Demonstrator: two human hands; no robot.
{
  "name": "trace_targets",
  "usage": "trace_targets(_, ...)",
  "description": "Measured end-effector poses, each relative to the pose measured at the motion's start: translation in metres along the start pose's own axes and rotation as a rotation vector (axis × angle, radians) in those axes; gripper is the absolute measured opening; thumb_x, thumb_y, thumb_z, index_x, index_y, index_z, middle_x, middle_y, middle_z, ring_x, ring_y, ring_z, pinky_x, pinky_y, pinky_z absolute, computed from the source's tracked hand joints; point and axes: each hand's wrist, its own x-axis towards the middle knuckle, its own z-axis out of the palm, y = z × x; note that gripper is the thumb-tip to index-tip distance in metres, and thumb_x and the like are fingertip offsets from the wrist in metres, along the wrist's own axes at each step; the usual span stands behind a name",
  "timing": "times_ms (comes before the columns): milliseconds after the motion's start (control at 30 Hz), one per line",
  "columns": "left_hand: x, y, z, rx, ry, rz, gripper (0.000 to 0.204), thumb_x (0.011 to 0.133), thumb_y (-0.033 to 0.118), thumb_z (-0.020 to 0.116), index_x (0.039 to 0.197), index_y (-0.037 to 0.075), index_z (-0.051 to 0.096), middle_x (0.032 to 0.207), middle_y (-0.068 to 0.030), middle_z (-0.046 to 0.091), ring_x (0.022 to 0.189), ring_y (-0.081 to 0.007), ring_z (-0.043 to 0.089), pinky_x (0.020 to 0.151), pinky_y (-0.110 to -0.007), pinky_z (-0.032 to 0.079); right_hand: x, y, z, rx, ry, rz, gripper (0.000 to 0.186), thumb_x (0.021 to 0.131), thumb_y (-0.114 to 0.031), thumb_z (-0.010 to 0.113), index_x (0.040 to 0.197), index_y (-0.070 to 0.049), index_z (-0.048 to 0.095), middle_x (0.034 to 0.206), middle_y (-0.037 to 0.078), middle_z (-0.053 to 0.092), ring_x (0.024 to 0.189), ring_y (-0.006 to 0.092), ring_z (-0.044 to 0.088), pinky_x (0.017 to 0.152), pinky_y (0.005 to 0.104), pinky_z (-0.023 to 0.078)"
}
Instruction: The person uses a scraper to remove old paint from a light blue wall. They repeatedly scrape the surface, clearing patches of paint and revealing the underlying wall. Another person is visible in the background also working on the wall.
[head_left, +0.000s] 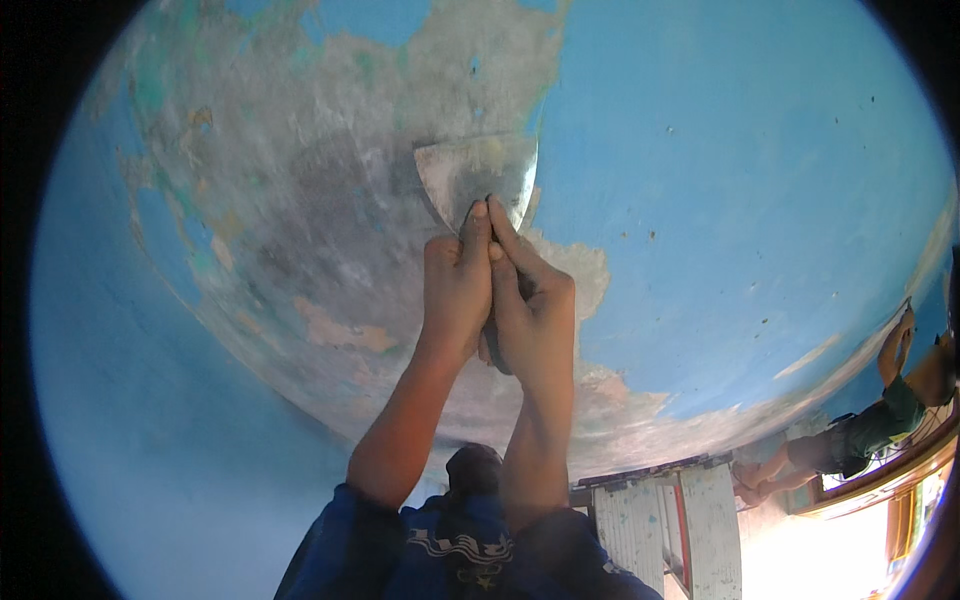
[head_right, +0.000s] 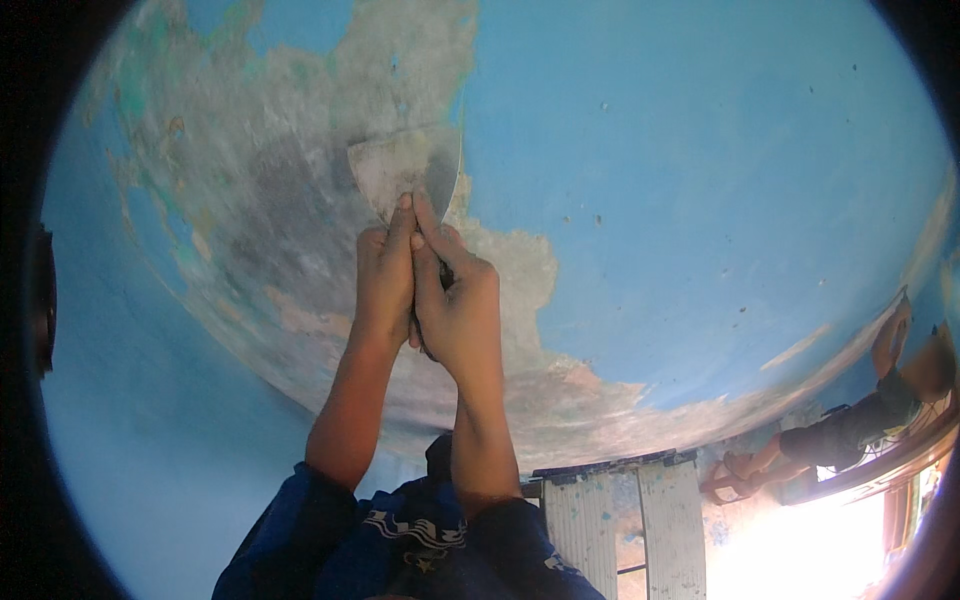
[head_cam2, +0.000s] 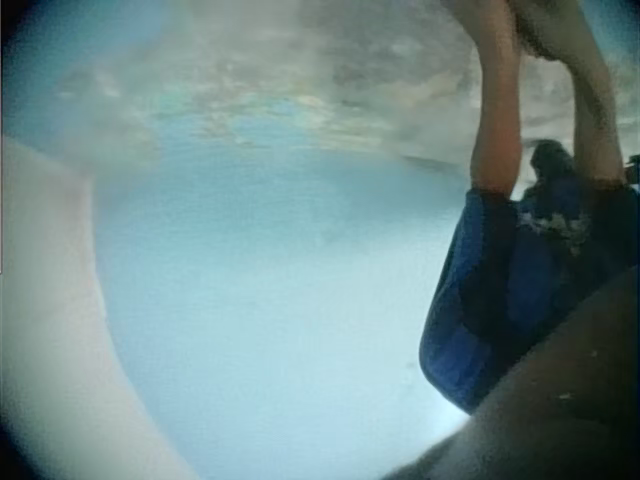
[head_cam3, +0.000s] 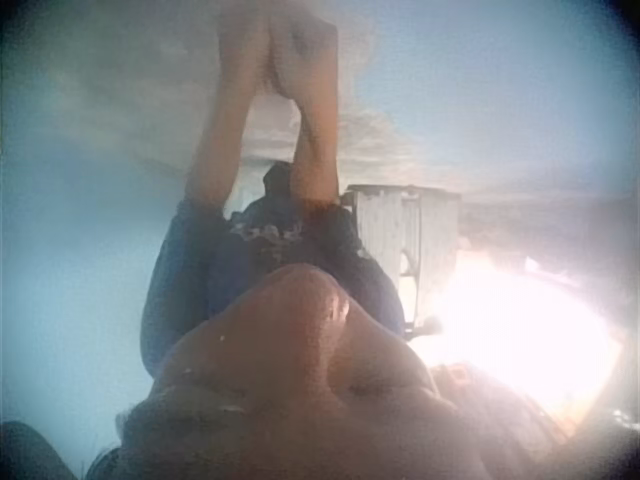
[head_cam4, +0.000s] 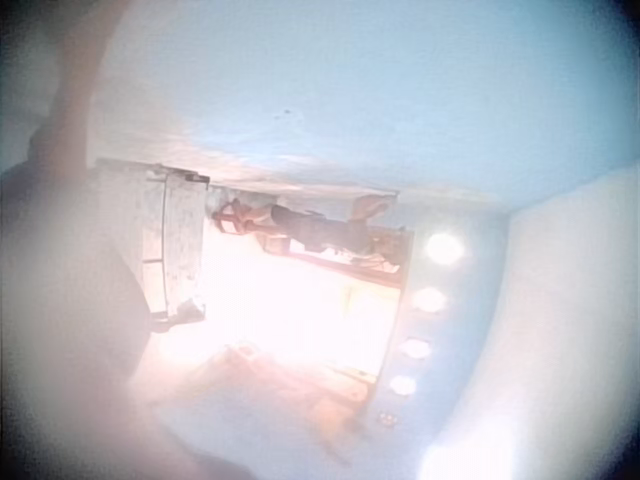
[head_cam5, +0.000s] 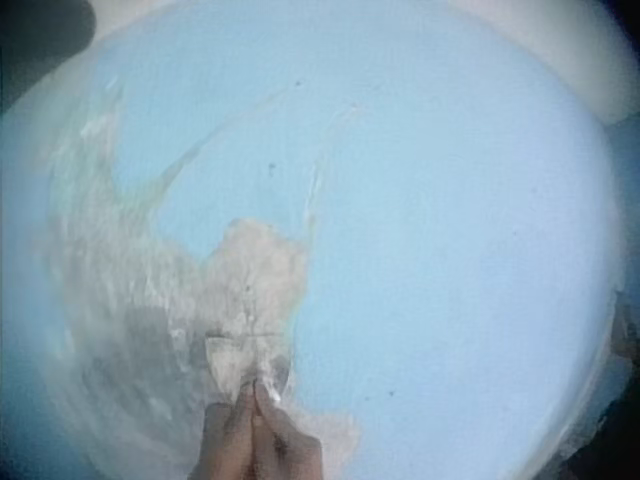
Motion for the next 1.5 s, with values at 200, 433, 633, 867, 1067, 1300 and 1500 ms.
trace_targets(200, 0.0, -0.006, -0.001, 0.048, 0.006, 0.042, 0.063, 0.104, 0.044, 0.046, 0.055, 0.006, 0.051, 0.048, 0.0015, 0.044, 0.046, -0.0057, 0.039, 0.045, -0.03, 0.031, -0.006, -0.015, -0.007, 0.04, -0.05, 0.1, 0.035, 0.101, -0.009, 0.053, 0.135, -0.01, 0.061, 0.064, 0.001, 0.06, 0.047, 0.0032, 0.045, 0.043, 0.0228, 0.036)
trace_targets(433, -0.011, 0.009, 0.003, 0.024, 0.064, -0.029, 0.062, 0.104, 0.044, 0.047, 0.054, 0.008, 0.05, 0.046, 0.0025, 0.042, 0.044, -0.0062, 0.038, 0.044, -0.03, 0.031, -0.007, -0.012, -0.005, 0.081, -0.045, 0.088, 0.035, 0.101, -0.007, 0.052, 0.135, -0.008, 0.061, 0.064, 0.001, 0.06, 0.046, 0.0033, 0.044, 0.042, 0.0238, 0.036)
trace_targets(633, 0.0, 0.007, -0.005, 0.001, -0.01, -0.027, 0.06, 0.102, 0.045, 0.05, 0.053, 0.01, 0.05, 0.047, 0.0028, 0.044, 0.043, -0.0065, 0.038, 0.043, -0.029, 0.031, -0.002, -0.02, -0.003, 0.019, -0.031, 0.061, 0.035, 0.1, -0.007, 0.053, 0.135, -0.007, 0.06, 0.069, 0.003, 0.062, 0.049, 0.0032, 0.045, 0.046, 0.0224, 0.038)
trace_targets(867, 0.001, 0.007, -0.001, -0.027, 0.02, -0.024, 0.06, 0.102, 0.043, 0.051, 0.053, 0.01, 0.051, 0.046, 0.0028, 0.043, 0.042, -0.0066, 0.037, 0.042, -0.029, 0.03, -0.002, -0.02, -0.004, 0.084, -0.059, 0.147, 0.035, 0.1, -0.011, 0.054, 0.134, -0.006, 0.06, 0.062, 0.001, 0.059, 0.048, 0.0031, 0.044, 0.045, 0.0229, 0.037)
trace_targets(1067, 0.002, 0.007, 0.003, 0.029, 0.037, 0.055, 0.061, 0.103, 0.045, 0.049, 0.053, 0.009, 0.05, 0.047, 0.0024, 0.045, 0.043, -0.0066, 0.039, 0.043, -0.028, 0.031, 0.012, -0.011, -0.006, -0.096, -0.013, -0.103, 0.035, 0.101, -0.011, 0.053, 0.135, -0.006, 0.06, 0.06, 0.001, 0.058, 0.043, 0.0039, 0.042, 0.041, 0.0236, 0.036)
trace_targets(1300, -0.007, 0.014, 0.003, 0.034, 0.064, -0.005, 0.059, 0.103, 0.043, 0.049, 0.054, 0.01, 0.049, 0.05, 0.0014, 0.048, 0.048, -0.0072, 0.043, 0.047, -0.028, 0.035, -0.003, -0.019, -0.009, 0.051, -0.056, 0.078, 0.036, 0.1, -0.01, 0.055, 0.135, -0.007, 0.06, 0.065, 0.0, 0.058, 0.053, 0.0026, 0.043, 0.049, 0.0223, 0.037)
trace_targets(1500, -0.007, 0.008, 0.005, -0.019, 0.057, -0.005, 0.058, 0.104, 0.041, 0.049, 0.055, 0.009, 0.05, 0.052, 0.0009, 0.049, 0.047, -0.0072, 0.042, 0.046, -0.03, 0.034, 0.003, -0.016, -0.008, 0.01, -0.026, 0.013, 0.037, 0.1, -0.009, 0.054, 0.136, -0.008, 0.059, 0.07, 0.001, 0.06, 0.056, 0.0022, 0.045, 0.051, 0.0218, 0.039)
